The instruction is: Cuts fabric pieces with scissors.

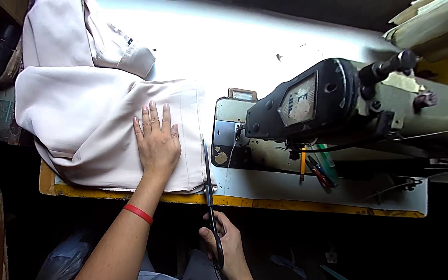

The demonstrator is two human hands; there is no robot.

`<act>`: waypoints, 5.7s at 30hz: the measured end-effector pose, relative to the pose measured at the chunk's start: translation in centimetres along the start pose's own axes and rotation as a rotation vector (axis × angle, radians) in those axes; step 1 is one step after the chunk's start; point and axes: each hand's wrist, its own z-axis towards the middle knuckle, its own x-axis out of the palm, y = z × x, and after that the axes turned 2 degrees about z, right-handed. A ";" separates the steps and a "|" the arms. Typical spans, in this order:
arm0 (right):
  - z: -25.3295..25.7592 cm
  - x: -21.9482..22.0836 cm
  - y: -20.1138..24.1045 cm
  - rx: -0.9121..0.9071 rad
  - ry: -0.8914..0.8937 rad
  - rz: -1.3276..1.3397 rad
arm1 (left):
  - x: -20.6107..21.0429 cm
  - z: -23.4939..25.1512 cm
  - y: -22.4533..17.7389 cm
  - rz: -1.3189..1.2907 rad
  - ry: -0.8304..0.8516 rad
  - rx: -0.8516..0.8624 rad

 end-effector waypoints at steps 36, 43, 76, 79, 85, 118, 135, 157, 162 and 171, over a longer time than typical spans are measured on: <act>-2.3 1.7 -1.4 -0.027 0.009 0.015 | 0.3 2.3 -0.7 -0.002 0.037 0.045; -2.5 1.5 -1.0 0.005 -0.027 0.040 | 0.3 2.3 -0.7 -0.009 0.038 0.045; -0.6 2.0 0.7 -0.004 -0.074 0.049 | 0.1 2.4 -0.7 -0.016 0.061 0.045; -0.7 2.0 1.0 0.019 -0.073 0.085 | 0.1 2.4 -0.7 -0.013 0.059 0.043; -0.7 1.5 1.7 0.078 0.001 0.154 | 0.1 2.4 -0.7 -0.018 0.050 0.052; 1.5 2.2 3.4 -0.009 -0.056 0.026 | 0.0 2.3 -0.7 -0.042 0.057 0.040; 2.3 1.2 4.0 -0.004 0.107 0.076 | 0.0 2.4 -0.7 -0.031 0.065 0.047; 3.9 2.6 5.5 0.012 -0.100 0.022 | 0.1 2.4 -0.7 -0.038 0.058 0.051; 3.9 2.4 5.1 0.028 -0.055 0.067 | 0.1 2.3 -0.7 -0.039 0.050 0.053; 5.4 2.1 7.0 0.052 0.093 0.091 | 0.1 2.3 -0.6 -0.039 0.048 0.050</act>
